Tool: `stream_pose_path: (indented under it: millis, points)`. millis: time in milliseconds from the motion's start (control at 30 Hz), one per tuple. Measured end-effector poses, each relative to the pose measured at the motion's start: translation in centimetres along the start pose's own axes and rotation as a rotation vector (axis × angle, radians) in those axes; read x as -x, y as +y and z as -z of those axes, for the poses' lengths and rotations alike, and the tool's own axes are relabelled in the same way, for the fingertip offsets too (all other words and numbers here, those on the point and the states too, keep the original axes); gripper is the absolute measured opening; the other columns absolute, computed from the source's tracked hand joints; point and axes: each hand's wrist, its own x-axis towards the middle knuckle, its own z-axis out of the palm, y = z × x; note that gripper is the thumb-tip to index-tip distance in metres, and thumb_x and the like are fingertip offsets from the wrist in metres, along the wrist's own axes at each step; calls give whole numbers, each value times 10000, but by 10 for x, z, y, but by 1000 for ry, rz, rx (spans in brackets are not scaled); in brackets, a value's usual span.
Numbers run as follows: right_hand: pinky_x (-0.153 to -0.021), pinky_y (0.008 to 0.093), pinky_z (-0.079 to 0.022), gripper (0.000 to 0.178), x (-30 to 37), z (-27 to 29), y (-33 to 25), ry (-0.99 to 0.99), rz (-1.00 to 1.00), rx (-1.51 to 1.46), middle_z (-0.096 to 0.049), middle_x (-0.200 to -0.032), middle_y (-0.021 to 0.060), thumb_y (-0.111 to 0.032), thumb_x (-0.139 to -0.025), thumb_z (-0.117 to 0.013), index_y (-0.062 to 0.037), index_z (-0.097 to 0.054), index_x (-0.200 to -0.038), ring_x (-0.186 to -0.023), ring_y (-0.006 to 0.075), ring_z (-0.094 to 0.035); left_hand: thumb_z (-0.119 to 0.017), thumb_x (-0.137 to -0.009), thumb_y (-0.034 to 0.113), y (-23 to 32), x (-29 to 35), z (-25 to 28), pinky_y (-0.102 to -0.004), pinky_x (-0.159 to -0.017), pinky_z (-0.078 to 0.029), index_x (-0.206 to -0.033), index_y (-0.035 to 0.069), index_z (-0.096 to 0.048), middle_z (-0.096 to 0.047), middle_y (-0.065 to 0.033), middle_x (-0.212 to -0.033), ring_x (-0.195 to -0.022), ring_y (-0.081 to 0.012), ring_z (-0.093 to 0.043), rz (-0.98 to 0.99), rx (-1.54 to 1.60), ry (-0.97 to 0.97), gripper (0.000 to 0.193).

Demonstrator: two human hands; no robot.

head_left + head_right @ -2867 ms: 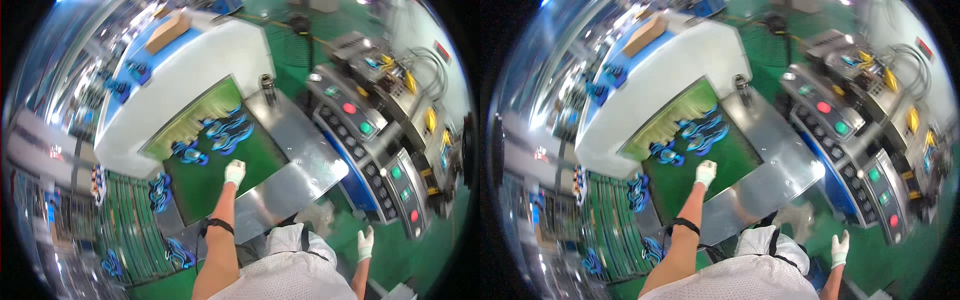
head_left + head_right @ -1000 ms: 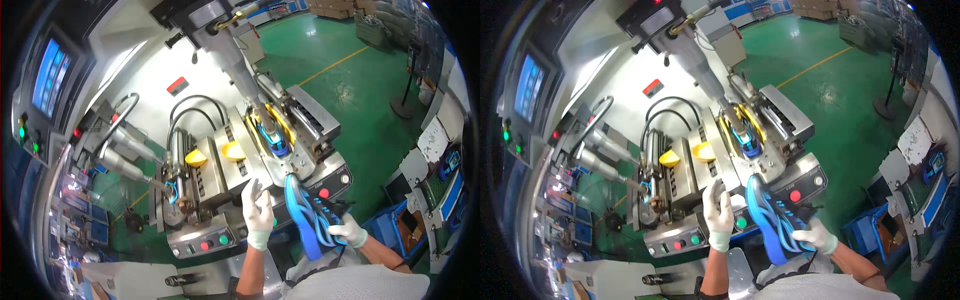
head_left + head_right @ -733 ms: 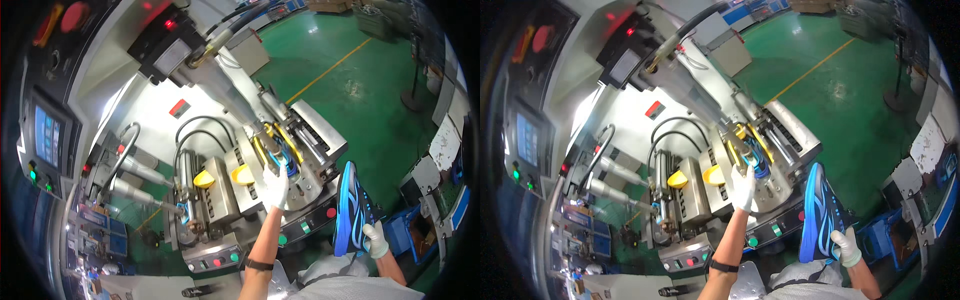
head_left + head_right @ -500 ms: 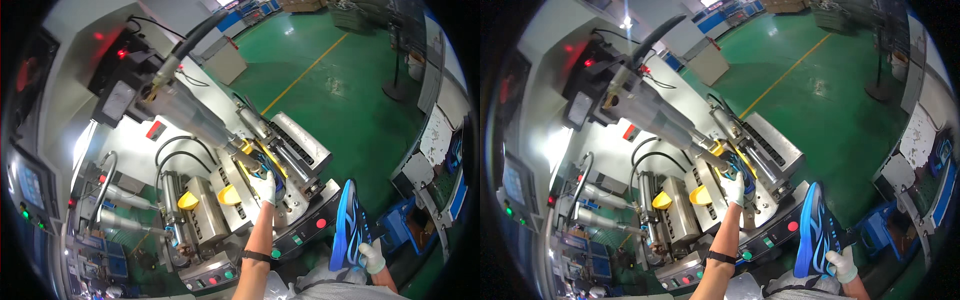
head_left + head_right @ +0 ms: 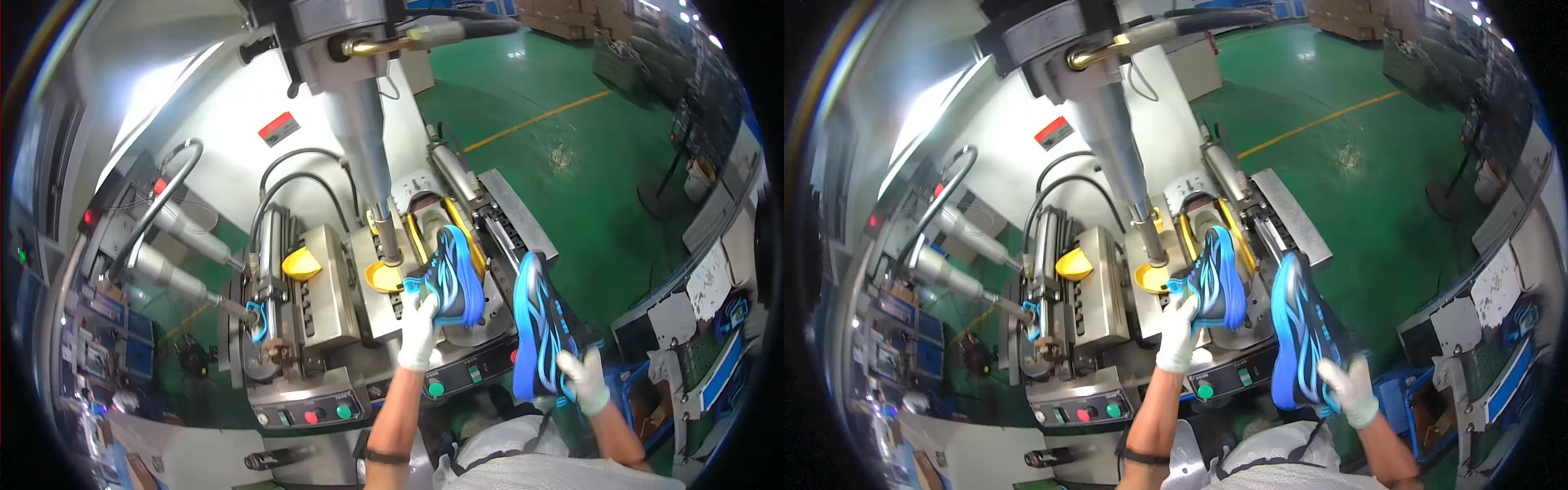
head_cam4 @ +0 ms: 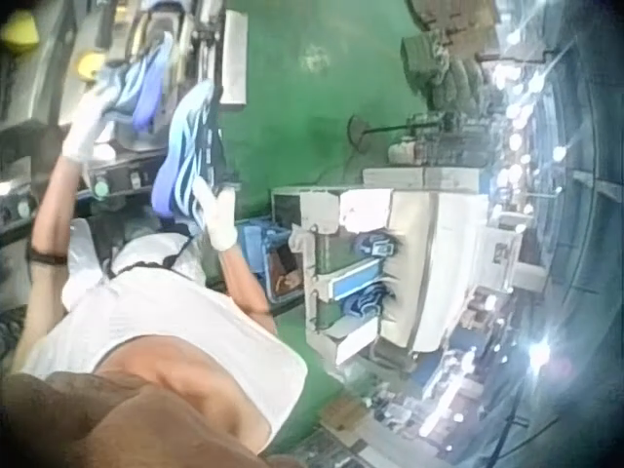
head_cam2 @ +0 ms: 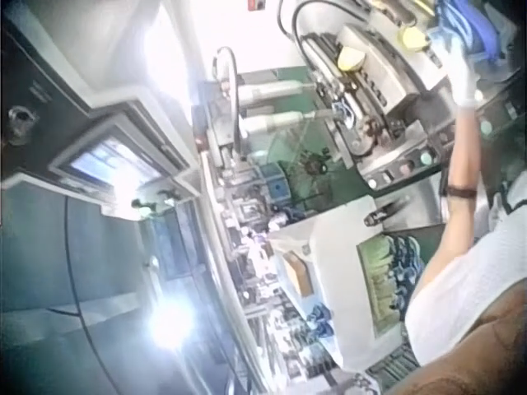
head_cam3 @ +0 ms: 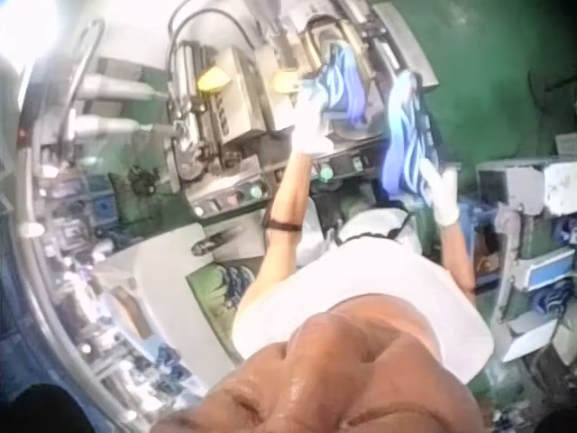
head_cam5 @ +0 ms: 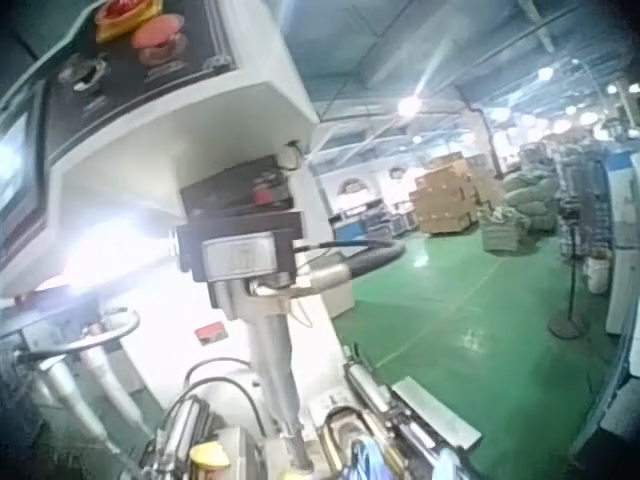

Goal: Operating machinery to assemble or process athletic shoes on a factory production line.

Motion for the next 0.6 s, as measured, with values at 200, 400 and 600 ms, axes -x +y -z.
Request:
stream_pose_path:
  millis: [200, 400, 600]
  points:
    - [-656, 260, -555, 311, -210, -93, -24, -459, -372, 125, -702, -951, 94, -150, -882, -754, 11, -633, -1118, -777, 145, -682, -682, -930, 216, 18, 205, 86, -286, -984, -446, -1527, -43, -336, -552, -78, -1326, -1162, -147, -538, -41, -9, 0, 737]
    - [-1018, 458, -494, 747, -348, -193, 125, -146, 145, 1316, -626, -1234, 325, -372, -789, -724, 129, -513, -1302, -1175, 444, -618, -677, -919, 204, -20, 386, 142, -382, -1081, -421, -1503, -66, -373, -524, -197, -1462, -1306, -288, -533, 154, -351, 373, 713]
    - [-758, 466, -539, 443, -348, -226, 136, -194, 340, 1218, -710, -902, 252, -400, -773, -733, 25, -687, -892, -892, 392, -708, -621, -913, 134, -79, 461, 155, -391, -995, -486, -1384, -94, -460, -632, -227, -1225, -1128, -290, -626, 290, -596, 916, 548]
